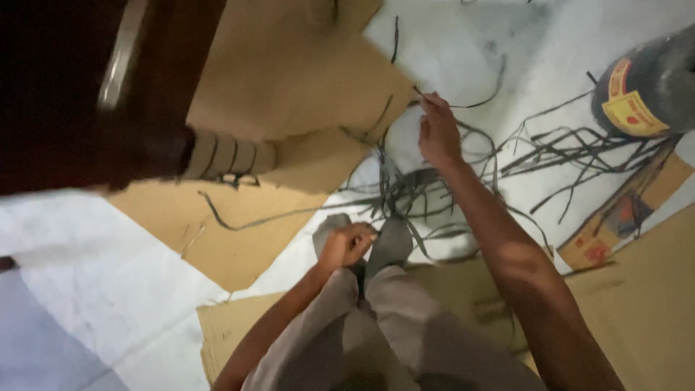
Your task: Wrapping wooden chair legs with protective cardboard and tying them with plastic straps.
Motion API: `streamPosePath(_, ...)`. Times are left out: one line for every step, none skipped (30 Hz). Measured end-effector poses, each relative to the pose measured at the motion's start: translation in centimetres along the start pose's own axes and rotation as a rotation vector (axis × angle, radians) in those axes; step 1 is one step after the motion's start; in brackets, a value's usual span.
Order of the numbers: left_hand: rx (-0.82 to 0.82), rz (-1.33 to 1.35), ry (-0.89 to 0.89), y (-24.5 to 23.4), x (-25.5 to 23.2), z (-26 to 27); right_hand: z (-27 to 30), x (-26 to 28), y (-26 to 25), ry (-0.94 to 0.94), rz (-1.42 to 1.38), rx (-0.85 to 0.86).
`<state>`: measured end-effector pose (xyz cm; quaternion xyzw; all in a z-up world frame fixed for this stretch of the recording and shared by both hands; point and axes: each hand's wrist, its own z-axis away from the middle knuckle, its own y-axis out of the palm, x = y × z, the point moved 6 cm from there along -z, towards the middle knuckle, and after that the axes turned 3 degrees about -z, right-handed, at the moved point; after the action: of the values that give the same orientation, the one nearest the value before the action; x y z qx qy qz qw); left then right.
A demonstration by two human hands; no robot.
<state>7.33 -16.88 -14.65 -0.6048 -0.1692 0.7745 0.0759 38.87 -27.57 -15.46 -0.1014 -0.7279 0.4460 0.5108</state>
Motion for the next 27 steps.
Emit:
streamPosePath(-0.029,0.063,-0.028,-0.4,-0.2,0.0,1.1,3.1,-0.5,-0.095,0.036,-0.013)
streamPosePath(-0.057,0.126,-0.057,-0.8,-0.6,0.1,2.4,6.4,-1.1,-0.190,0.071,-0.025)
streamPosePath(-0.068,0.125,-0.048,-0.8,0.2,0.1,3.9,8.0,-0.8,-0.203,0.072,-0.029)
streamPosePath(-0.081,0.164,-0.036,-1.0,0.8,0.1,5.5,9.6,-0.5,-0.185,-0.063,-0.013)
streamPosePath(-0.094,0.205,-0.029,-1.1,1.5,0.4,7.4,11.2,-0.1,-0.163,-0.200,0.010)
streamPosePath(-0.103,0.205,-0.027,-1.5,0.3,0.9,9.6,12.3,0.8,-0.172,-0.201,0.012)
streamPosePath(-0.201,0.330,-0.103,-2.5,-0.2,0.8,11.1,13.2,2.2,-0.133,-0.392,0.121)
streamPosePath(-0.297,0.457,-0.178,-3.4,-0.8,0.9,12.7,14.2,3.6,-0.092,-0.580,0.234)
streamPosePath(-0.316,0.458,-0.176,-4.1,-1.2,1.5,13.9,15.6,3.8,-0.106,-0.582,0.246)
streamPosePath(-0.316,0.533,-0.130,-4.6,-1.8,2.1,15.2,16.8,4.9,-0.025,-0.725,0.391)
streamPosePath(-0.314,0.607,-0.080,-5.2,-2.3,2.6,16.8,18.0,5.8,0.058,-0.862,0.537)
streamPosePath(-0.329,0.607,-0.076,-5.7,-2.7,3.4,17.0,18.6,5.4,0.046,-0.861,0.548)
streamPosePath(-0.310,0.562,-0.109,-6.0,-2.9,4.1,17.4,18.8,5.7,0.141,-0.814,0.651)
streamPosePath(-0.291,0.518,-0.143,-6.3,-3.2,4.8,18.0,18.9,5.8,0.235,-0.762,0.754)
streamPosePath(-0.303,0.517,-0.142,-6.4,-2.5,5.5,18.2,19.6,5.6,0.225,-0.761,0.763)
streamPosePath(-0.282,0.634,-0.195,-6.0,-1.6,6.2,18.1,20.7,4.8,0.135,-0.864,0.699)
streamPosePath(-0.257,0.750,-0.242,-5.6,-0.8,6.6,17.8,21.7,3.8,0.040,-0.963,0.629)
streamPosePath(-0.266,0.749,-0.234,-5.9,-0.7,7.0,17.8,22.8,3.1,0.028,-0.962,0.634)
streamPosePath(-0.259,0.804,-0.217,-6.1,-0.6,7.4,17.6,24.5,1.6,-0.206,-0.799,0.503)
streamPosePath(-0.251,0.860,-0.198,-6.3,-0.5,7.8,17.8,26.3,0.1,-0.434,-0.631,0.367)
streamPosePath(-0.266,0.860,-0.194,-7.0,-1.2,8.4,18.3,26.7,0.0,-0.446,-0.634,0.375)
streamPosePath(-0.285,0.872,-0.150,-7.8,-2.0,8.8,18.8,26.4,0.9,-0.286,-0.606,0.501)
streamPosePath(-0.304,0.884,-0.106,-8.6,-2.8,9.2,19.4,26.0,1.8,-0.125,-0.572,0.626)
streamPosePath(-0.316,0.884,-0.101,-9.3,-4.1,10.0,19.8,25.4,2.2,-0.136,-0.571,0.634)
streamPosePath(-0.399,0.831,-0.162,-10.4,-4.9,10.9,20.1,24.7,2.7,-0.122,-0.576,0.642)
streamPosePath(-0.480,0.776,-0.224,-11.4,-5.7,11.9,20.4,23.9,3.2,-0.108,-0.580,0.649)
streamPosePath(-0.492,0.776,-0.221,-11.7,-6.6,12.5,20.4,23.4,3.1,-0.118,-0.581,0.656)
